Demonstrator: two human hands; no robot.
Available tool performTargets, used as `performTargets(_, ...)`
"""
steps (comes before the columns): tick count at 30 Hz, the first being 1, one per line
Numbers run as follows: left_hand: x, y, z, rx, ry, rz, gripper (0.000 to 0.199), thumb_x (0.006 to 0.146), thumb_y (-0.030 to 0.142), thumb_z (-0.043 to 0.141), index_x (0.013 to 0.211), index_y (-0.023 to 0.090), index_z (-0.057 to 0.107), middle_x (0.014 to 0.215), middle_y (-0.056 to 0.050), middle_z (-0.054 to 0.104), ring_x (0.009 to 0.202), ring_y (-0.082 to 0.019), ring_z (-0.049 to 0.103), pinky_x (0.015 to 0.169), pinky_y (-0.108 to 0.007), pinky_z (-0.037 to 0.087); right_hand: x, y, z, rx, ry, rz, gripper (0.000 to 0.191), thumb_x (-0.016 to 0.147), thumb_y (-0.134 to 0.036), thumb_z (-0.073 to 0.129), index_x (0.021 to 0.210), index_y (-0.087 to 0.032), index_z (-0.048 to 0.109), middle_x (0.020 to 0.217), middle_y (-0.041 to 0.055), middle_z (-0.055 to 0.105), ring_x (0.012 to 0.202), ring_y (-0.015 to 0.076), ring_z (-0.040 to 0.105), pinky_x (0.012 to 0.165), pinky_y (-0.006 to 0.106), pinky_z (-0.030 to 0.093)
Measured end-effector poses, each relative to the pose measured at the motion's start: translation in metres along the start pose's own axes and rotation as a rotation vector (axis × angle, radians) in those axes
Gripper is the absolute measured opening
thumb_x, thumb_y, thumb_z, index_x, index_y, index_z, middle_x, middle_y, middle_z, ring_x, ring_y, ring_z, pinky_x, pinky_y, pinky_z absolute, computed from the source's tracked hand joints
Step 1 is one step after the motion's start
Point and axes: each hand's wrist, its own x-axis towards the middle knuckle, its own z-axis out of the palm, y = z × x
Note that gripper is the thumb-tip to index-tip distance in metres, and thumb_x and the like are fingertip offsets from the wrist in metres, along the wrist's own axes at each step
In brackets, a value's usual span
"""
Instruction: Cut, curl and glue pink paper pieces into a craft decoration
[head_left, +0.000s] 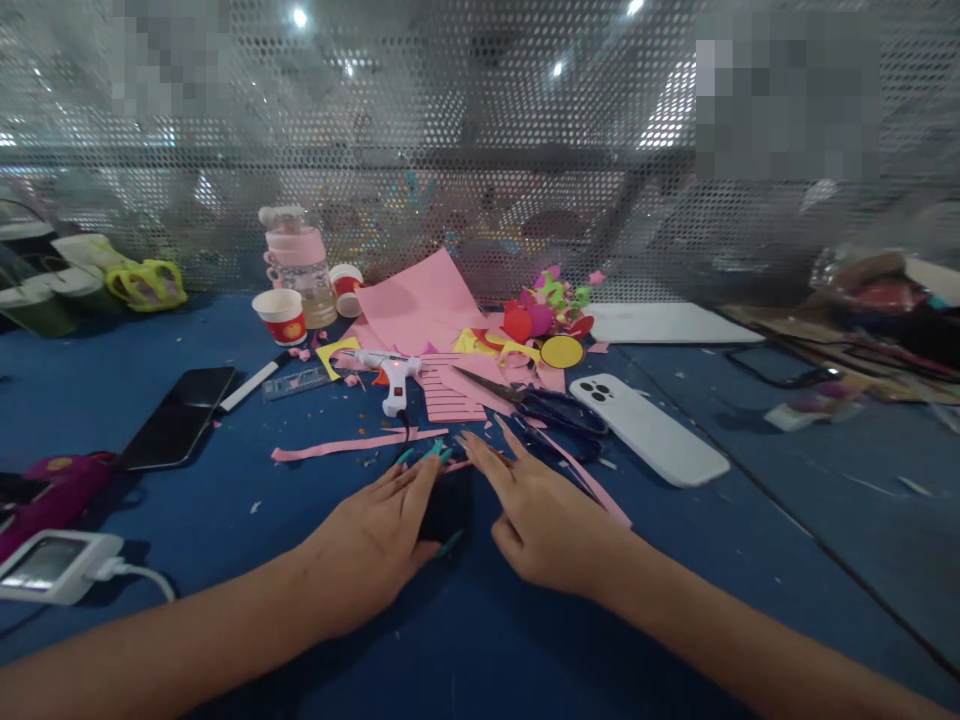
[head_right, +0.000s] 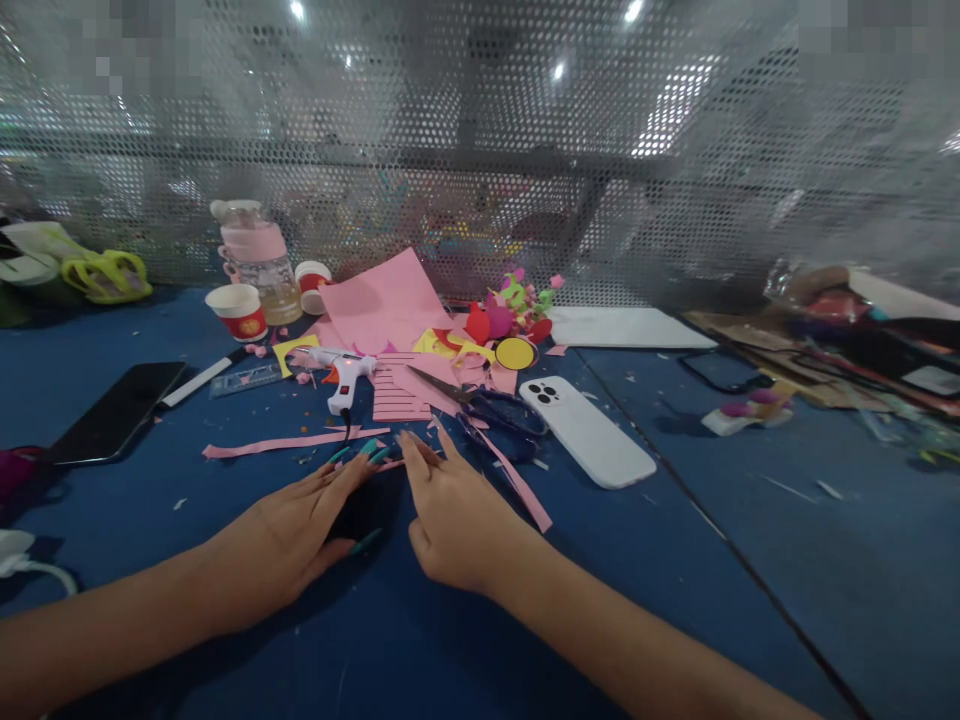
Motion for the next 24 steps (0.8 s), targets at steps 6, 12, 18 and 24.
performTargets(6,-0.0005,-0.0014,-0.0001,-0.010,-0.014,-0.007,0.057,0.077,0.019,0.045,0.126,0.000,0.022,0.130,-0.022,0.037,0.119,-0.024,0.037,0.098,-0.039,0.034,0.0010,0.0023,0.0020,0.005,-0.010,0.002,0.064,0.061,-0.009,0.036,0.121,0.012,0.033,0.117,0.0274,0.048,0.109,0.0272,0.048,0.098,0.045,0.032)
performTargets(12,0.0000,-0.0024,-0.0019,-0.034,-0.039,-0.043,0.059,0.078,0.021,0.044,0.128,0.003,0.019,0.132,-0.021,0.034,0.122,-0.024,0.032,0.098,-0.040,0.033,0.0014,0.0034,0.0043,0.033,0.009,0.007,0.065,0.060,-0.007,0.037,0.122,0.008,0.031,0.122,0.0261,0.044,0.114,0.0268,0.043,0.098,0.047,0.032)
performTargets(18,0.0001,-0.0045,-0.0003,-0.074,-0.017,-0.041,0.058,0.079,0.024,0.042,0.129,0.005,0.018,0.132,-0.022,0.033,0.123,-0.025,0.031,0.096,-0.042,0.034,0.0015,0.0048,0.0048,0.075,0.011,0.019,0.066,0.060,-0.007,0.036,0.124,0.009,0.028,0.123,0.0260,0.043,0.116,0.0271,0.040,0.099,0.047,0.030)
performTargets(24,-0.0010,-0.0051,0.0006,-0.068,-0.005,-0.031,0.059,0.079,0.024,0.043,0.129,0.005,0.019,0.132,-0.021,0.035,0.122,-0.025,0.032,0.096,-0.041,0.034,0.0014,0.0054,0.0040,0.064,0.001,0.018,0.068,0.060,-0.008,0.036,0.125,0.009,0.026,0.121,0.0248,0.046,0.117,0.0258,0.040,0.100,0.046,0.027)
